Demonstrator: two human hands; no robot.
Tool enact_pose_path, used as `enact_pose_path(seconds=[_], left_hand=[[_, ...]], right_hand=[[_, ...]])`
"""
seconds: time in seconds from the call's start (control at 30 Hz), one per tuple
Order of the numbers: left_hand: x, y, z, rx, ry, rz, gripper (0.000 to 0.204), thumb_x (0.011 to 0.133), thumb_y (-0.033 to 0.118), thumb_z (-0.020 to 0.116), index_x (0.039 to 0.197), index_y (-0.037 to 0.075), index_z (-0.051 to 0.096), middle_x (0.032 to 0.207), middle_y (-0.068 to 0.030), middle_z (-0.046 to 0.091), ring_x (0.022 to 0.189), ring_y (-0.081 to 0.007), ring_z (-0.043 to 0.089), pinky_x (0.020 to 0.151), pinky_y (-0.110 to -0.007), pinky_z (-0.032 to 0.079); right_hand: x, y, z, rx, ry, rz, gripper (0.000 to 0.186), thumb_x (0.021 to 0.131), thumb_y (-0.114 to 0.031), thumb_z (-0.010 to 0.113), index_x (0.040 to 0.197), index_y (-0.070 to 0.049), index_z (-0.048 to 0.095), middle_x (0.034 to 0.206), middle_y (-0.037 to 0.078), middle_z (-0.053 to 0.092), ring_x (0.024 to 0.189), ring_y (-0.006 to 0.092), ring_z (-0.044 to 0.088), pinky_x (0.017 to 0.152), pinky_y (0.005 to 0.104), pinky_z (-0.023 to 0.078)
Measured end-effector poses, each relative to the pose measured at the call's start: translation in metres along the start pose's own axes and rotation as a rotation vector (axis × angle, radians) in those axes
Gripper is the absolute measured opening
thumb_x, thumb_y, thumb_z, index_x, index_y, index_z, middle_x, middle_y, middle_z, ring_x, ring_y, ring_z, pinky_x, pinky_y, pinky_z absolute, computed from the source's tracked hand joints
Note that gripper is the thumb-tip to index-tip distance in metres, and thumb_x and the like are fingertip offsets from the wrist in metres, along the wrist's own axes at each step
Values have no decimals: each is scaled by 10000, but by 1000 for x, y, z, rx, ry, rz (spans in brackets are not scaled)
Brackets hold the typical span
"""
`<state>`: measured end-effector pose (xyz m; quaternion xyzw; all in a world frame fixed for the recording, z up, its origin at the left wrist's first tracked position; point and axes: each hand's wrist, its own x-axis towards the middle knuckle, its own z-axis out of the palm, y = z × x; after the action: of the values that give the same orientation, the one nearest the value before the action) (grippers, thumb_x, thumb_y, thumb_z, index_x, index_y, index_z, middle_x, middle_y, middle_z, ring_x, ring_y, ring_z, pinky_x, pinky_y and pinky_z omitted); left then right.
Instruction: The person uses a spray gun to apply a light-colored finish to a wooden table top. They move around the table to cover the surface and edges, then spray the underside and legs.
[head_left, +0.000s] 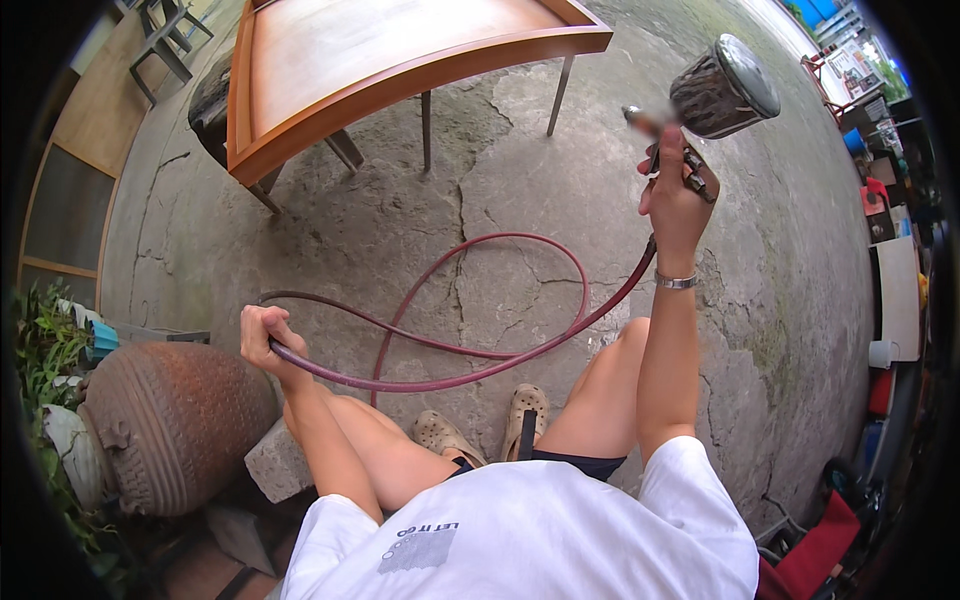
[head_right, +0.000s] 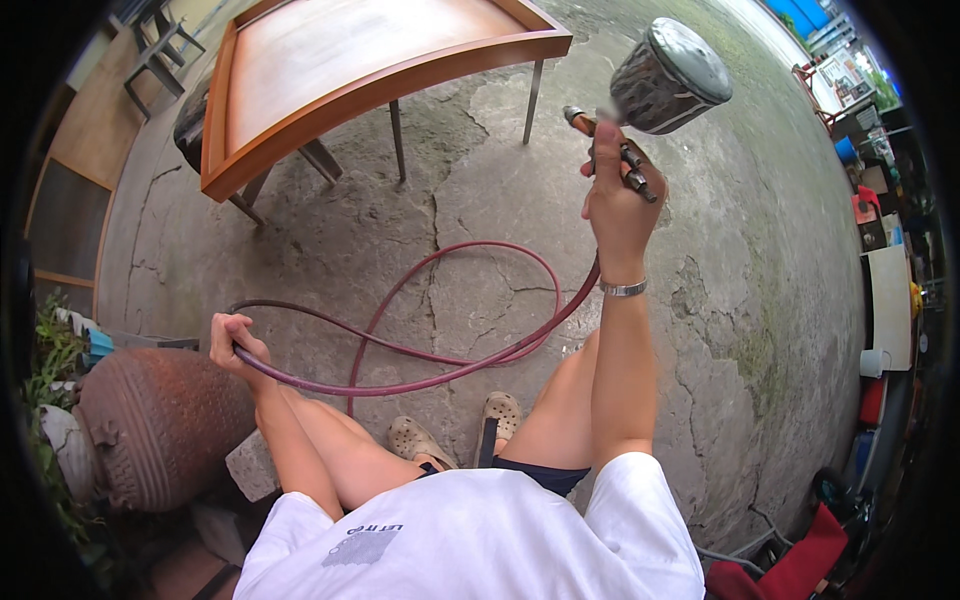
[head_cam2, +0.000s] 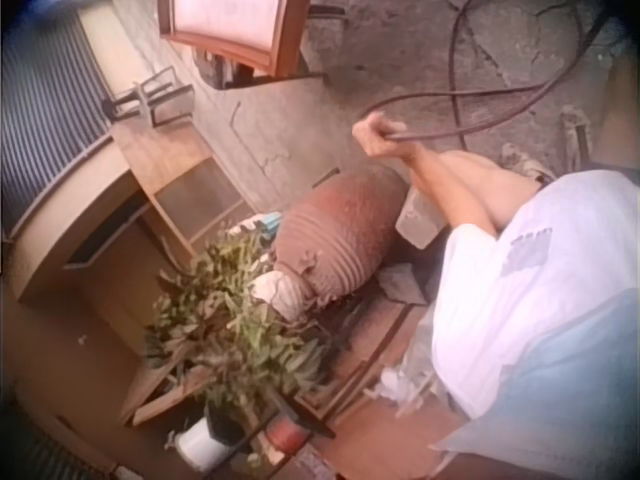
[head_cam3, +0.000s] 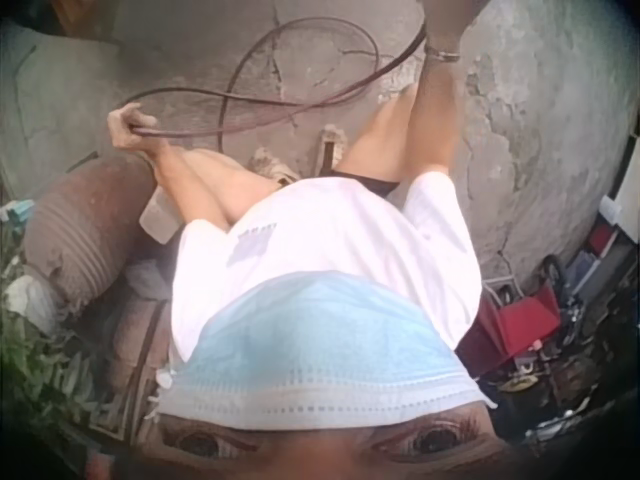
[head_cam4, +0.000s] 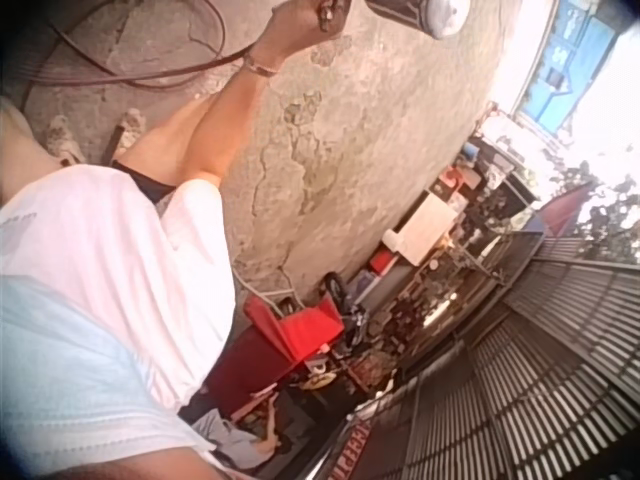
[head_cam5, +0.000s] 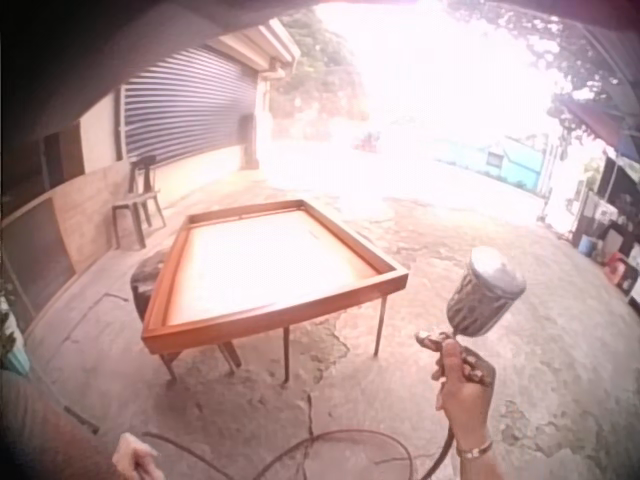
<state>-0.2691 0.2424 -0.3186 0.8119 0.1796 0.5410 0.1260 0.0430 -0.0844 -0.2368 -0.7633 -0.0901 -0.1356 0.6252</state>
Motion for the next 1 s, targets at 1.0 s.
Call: enact_pose_path(seconds=[1.0], left_hand=[[-11,3,-2,59,-138,234,428,1042,234,633,671,71,497,594,-75,393,519,-238,421,516,-370,321]], right_hand=[[96,61,-1,-301,269,-205,363,1030,-422,641,1067,-110,823,596,24,634,434,95,548,382,274,415]])
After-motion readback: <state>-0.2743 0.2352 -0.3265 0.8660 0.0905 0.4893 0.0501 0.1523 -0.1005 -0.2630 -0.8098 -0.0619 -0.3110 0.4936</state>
